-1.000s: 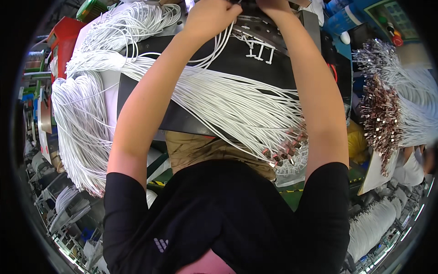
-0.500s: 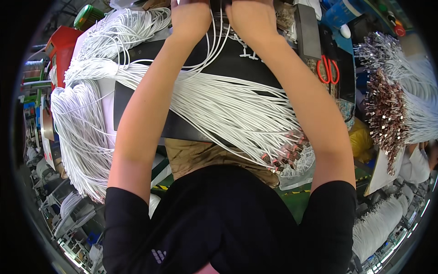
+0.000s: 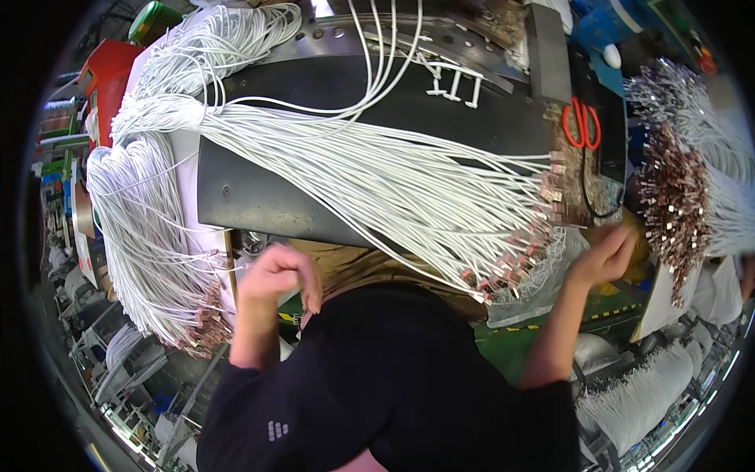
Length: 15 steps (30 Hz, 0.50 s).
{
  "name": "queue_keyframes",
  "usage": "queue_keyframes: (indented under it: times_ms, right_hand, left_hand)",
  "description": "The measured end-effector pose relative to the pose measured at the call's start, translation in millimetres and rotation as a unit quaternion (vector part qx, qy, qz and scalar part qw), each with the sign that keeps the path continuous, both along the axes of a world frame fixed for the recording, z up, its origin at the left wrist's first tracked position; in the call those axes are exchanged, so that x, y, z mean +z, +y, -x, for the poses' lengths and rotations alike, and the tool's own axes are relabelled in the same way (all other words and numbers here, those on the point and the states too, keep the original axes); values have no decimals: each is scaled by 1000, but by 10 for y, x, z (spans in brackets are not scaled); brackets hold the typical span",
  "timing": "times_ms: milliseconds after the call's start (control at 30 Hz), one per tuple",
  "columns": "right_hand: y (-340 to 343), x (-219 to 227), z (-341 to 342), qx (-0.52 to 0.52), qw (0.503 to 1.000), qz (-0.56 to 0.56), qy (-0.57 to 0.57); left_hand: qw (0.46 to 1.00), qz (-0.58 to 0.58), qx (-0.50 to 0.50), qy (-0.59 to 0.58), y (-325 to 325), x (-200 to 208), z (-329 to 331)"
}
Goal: Arrange and feed bundles of white wires into a specialized manufacturing machine.
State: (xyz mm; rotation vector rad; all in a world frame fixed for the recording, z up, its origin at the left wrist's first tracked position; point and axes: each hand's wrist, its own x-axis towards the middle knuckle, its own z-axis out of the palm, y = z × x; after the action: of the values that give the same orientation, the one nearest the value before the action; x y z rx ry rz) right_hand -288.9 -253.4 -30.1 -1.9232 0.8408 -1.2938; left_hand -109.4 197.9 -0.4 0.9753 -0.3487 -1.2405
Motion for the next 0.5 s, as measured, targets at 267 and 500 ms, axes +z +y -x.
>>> queue_keyframes:
  times_ms: [267, 500]
  right_hand:
    - [1032, -1869, 1576, 199, 921, 31, 332]
    - [759, -1815, 1673, 208, 867, -124, 435]
  left_hand:
    - [829, -228, 510, -37, 283, -1033, 378]
    - [791, -455, 409, -5, 352, -939, 355]
